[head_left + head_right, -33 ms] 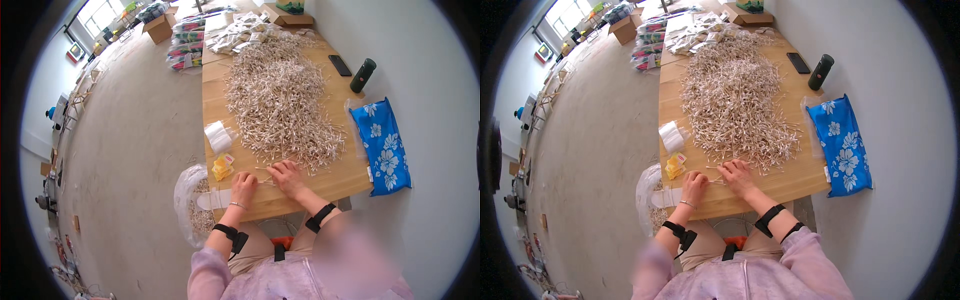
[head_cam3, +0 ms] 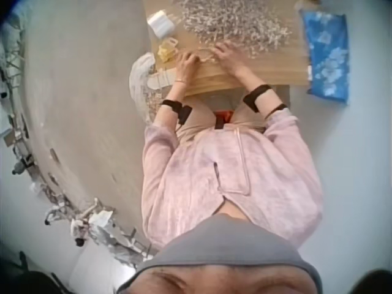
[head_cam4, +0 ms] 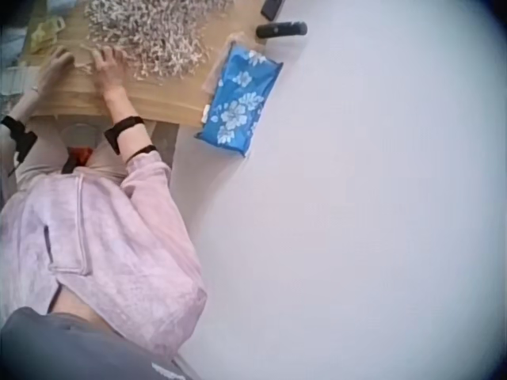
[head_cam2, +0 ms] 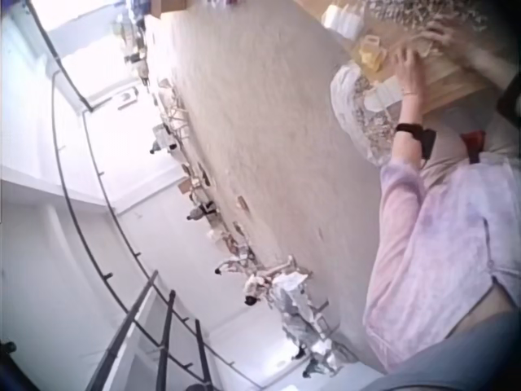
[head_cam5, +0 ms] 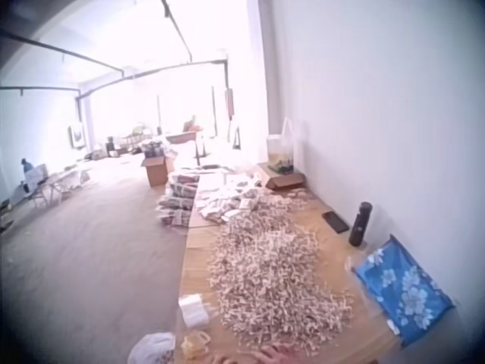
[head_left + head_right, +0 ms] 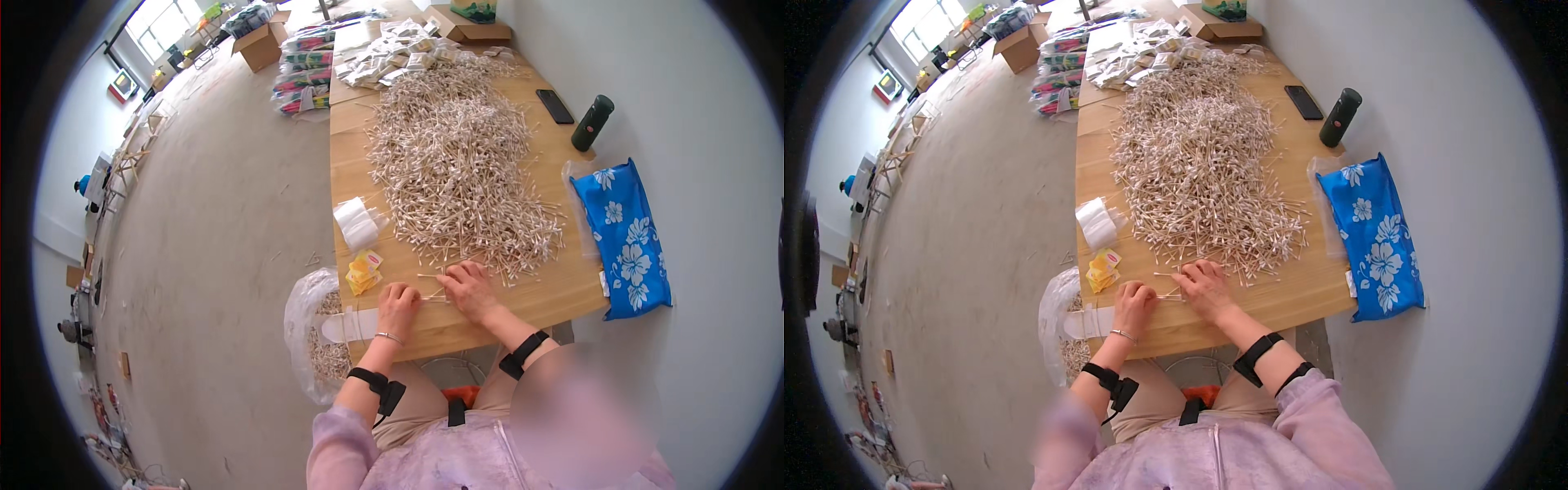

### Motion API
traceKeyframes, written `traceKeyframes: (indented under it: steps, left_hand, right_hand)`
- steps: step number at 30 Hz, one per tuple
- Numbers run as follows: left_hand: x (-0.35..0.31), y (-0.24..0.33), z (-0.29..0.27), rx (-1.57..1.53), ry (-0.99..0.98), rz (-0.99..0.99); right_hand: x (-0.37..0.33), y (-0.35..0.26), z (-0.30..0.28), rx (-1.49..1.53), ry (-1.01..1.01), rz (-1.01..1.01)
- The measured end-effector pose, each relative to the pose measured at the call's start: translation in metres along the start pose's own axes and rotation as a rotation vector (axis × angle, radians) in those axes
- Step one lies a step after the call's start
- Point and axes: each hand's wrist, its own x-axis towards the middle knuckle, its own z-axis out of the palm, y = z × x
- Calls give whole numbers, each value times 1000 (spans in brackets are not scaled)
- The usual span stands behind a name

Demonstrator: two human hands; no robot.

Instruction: Sorting small white plastic stems and placing them into a plastic tray.

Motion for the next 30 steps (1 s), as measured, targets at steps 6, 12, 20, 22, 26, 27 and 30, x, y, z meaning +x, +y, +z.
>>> traceKeyframes:
  steps: [6, 12, 20, 22, 26, 27, 30]
  left_hand:
    - [-21, 15, -10, -87, -62, -176]
    - [-32, 20, -2, -164, 90, -206]
    - [-43, 19, 5, -212, 99, -172]
    - [-42, 18, 5, -226, 87, -164]
    - [-38, 19, 13, -247, 98, -177]
    - [-35, 20, 15, -264, 79, -159]
    - [-29, 23, 22, -257, 57, -123]
  right_hand:
    - [-11, 24, -3, 34, 4, 138]
    - [-13, 4, -8, 32, 62, 271]
    - [-14, -26, -12, -28, -40, 411]
    - [-14, -24, -5, -1, -46, 443]
    - [-14, -23, 11, 143, -51, 449]
    - [-12, -21, 15, 205, -33, 469]
    - [-7, -20, 19, 288, -6, 463]
